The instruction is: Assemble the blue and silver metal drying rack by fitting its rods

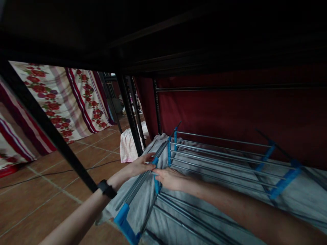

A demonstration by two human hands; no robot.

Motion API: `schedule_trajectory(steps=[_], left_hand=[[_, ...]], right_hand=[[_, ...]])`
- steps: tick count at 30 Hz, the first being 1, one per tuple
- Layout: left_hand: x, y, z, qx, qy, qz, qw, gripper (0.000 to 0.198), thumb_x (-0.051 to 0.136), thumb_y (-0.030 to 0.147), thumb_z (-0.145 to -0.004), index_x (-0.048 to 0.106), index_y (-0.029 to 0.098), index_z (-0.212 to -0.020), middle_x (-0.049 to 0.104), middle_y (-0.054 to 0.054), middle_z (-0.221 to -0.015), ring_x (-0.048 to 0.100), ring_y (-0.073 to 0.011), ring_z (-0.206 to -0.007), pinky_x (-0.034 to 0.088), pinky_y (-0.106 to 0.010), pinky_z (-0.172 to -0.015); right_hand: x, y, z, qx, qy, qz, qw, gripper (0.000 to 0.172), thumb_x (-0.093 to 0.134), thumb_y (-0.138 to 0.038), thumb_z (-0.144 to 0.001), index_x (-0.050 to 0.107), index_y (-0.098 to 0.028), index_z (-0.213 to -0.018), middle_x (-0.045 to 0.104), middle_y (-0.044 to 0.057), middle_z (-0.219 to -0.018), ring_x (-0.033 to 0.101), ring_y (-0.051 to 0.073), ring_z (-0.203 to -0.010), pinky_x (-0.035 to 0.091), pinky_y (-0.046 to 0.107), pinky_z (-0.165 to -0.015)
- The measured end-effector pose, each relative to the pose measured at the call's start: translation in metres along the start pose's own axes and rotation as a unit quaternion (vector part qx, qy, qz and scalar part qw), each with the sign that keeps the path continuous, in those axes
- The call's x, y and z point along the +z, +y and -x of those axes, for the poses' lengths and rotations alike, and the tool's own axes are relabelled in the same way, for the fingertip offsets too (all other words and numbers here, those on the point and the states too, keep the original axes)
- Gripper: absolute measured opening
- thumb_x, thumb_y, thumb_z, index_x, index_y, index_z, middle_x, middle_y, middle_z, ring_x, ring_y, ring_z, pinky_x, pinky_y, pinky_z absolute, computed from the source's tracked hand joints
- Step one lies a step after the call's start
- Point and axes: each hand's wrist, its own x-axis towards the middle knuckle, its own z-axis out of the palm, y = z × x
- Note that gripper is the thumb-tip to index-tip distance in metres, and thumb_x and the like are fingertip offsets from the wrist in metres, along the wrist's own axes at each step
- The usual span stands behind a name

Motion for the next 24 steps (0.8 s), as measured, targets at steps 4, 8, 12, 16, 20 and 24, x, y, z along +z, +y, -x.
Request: schedule_trajectory(steps=[4,8,12,16,20,24], left_hand=[[0.006,-0.009,-0.011,-0.100,-0.126,0.139,0.977,0.068,0.075,0.011,-0.060,0.063,0.015,-0.127,0.072,-0.008,-0.105,0.065,-0.0196,-0.093,0.049,-0.033,-0.089],[0.008,-0.009,-0.013,-0.126,-0.147,0.188,0.963,0.066,0.068,0.005,-0.058,0.065,0.014,-0.123,0.069,-0.001,-0.087,0.061,-0.0149,-0.076,0.047,-0.026,-0.073],[0.007,-0.014,-0.016,-0.118,-0.143,0.209,0.960,0.061,0.067,0.006,-0.058,0.067,0.015,-0.118,0.069,-0.002,-0.088,0.060,-0.0143,-0.076,0.046,-0.025,-0.073],[0.011,-0.024,-0.017,-0.104,-0.132,0.221,0.961,0.057,0.066,0.012,-0.060,0.067,0.017,-0.117,0.070,-0.003,-0.093,0.061,-0.0149,-0.077,0.046,-0.025,-0.070],[0.016,-0.034,-0.014,-0.078,-0.100,0.229,0.965,0.049,0.065,0.018,-0.064,0.067,0.017,-0.113,0.071,-0.005,-0.095,0.064,-0.0185,-0.080,0.049,-0.028,-0.070],[0.018,-0.043,-0.015,-0.055,-0.079,0.224,0.970,0.039,0.067,0.022,-0.070,0.068,0.016,-0.109,0.071,-0.004,-0.095,0.065,-0.0185,-0.085,0.048,-0.026,-0.074]], right_hand=[[-0.004,-0.003,-0.002,0.004,0.004,0.016,1.000,0.037,0.045,-0.032,-0.100,0.065,-0.026,-0.131,0.076,0.010,-0.118,0.072,0.027,-0.108,0.055,0.034,-0.086],[-0.005,-0.007,-0.003,-0.001,-0.003,0.032,0.999,0.035,0.045,-0.027,-0.099,0.063,-0.022,-0.129,0.074,0.013,-0.117,0.073,0.028,-0.103,0.054,0.033,-0.078],[-0.006,-0.013,0.000,0.018,-0.006,0.038,0.999,0.040,0.040,-0.028,-0.101,0.058,-0.022,-0.136,0.076,0.013,-0.105,0.074,0.027,-0.091,0.052,0.033,-0.070],[-0.007,-0.013,-0.001,0.032,0.000,0.009,0.999,0.039,0.038,-0.041,-0.103,0.062,-0.024,-0.130,0.076,0.010,-0.107,0.073,0.028,-0.097,0.051,0.034,-0.074],[-0.009,-0.005,-0.008,0.025,0.009,-0.020,0.999,0.039,0.040,-0.044,-0.103,0.063,-0.028,-0.131,0.074,0.007,-0.116,0.071,0.025,-0.106,0.052,0.033,-0.083],[-0.011,0.001,-0.015,0.035,0.002,-0.028,0.999,0.038,0.041,-0.041,-0.103,0.065,-0.026,-0.128,0.073,0.006,-0.120,0.069,0.024,-0.109,0.051,0.033,-0.088]])
